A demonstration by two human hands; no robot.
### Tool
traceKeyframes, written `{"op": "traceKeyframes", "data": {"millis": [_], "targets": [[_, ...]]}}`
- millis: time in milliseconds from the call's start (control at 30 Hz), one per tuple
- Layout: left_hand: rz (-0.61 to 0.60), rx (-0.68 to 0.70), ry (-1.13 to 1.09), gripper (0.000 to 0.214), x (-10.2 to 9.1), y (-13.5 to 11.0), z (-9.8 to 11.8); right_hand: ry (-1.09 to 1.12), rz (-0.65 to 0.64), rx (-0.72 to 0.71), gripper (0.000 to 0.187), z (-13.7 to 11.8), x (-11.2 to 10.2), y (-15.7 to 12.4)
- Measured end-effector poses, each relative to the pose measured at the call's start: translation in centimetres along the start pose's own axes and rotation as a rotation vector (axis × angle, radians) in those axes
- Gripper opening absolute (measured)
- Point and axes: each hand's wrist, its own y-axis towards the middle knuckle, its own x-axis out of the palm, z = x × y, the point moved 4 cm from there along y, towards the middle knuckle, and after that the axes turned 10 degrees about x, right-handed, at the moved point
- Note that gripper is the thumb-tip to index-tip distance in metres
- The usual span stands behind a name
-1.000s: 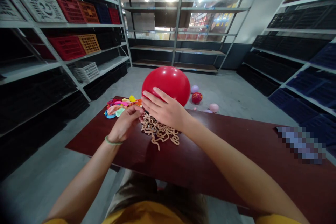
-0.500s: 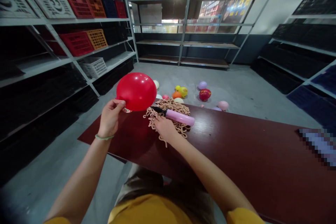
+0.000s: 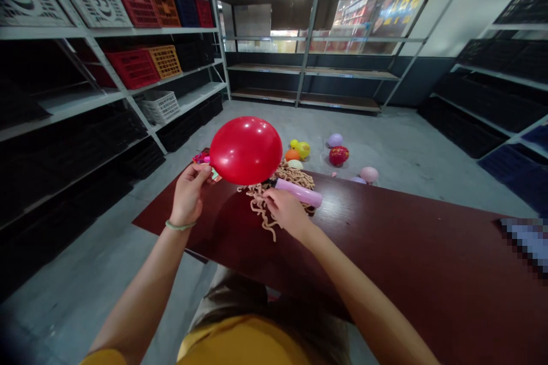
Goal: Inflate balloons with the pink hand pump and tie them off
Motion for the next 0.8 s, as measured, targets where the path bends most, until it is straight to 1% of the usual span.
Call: {"op": "traceKeyframes", "data": {"millis": [133,233,300,333,433,467,533,567,633,667,733,800], "targets": [[-0.027,-0.001,-0.012,0.021,1.5,0.0,0.1,0.159,0.034,0.022,0.018,-0.2,-3.6,-0.7],[-0.043,0.035,0.022,0.018,2.4,-0.1,0.5,0.337,-0.014,0.122,0.023,-0.1,-5.9,-1.4],[-0.061,0.057,0.051,0.016,2.9,-0.2,0.7,0.395,-0.030,0.189,0.027,-0.2,-7.8,-1.6],[-0.076,0.063,0.061,0.016,3.2,-0.3,0.8,0.397,0.004,0.197,0.028,-0.4,-9.2,-1.6],[-0.126,0.069,0.083,0.017,4.1,-0.7,0.9,0.322,0.230,0.135,0.025,-1.8,-14.0,-1.1],[-0.140,0.070,0.089,0.017,4.4,-0.9,0.8,0.298,0.283,0.123,0.026,-2.5,-15.6,-0.7],[-0.175,0.071,0.103,0.018,5.4,-1.4,0.6,0.208,0.305,0.091,0.027,-4.4,-17.8,0.5],[-0.196,0.071,0.113,0.018,5.9,-1.6,0.5,0.161,0.298,0.054,0.027,-5.5,-18.6,1.2],[-0.244,0.069,0.132,0.018,7.1,-2.3,0.4,0.063,0.269,-0.048,0.025,-7.6,-19.3,2.7],[-0.269,0.067,0.140,0.018,7.7,-2.7,0.4,0.007,0.247,-0.084,0.024,-8.5,-19.2,3.5],[-0.316,0.063,0.151,0.017,8.7,-3.4,0.5,-0.118,0.172,-0.126,0.024,-9.6,-18.3,5.0],[-0.355,0.076,0.162,0.015,9.3,-4.0,0.6,-0.239,0.071,-0.120,0.023,-9.8,-16.8,6.0]]}}
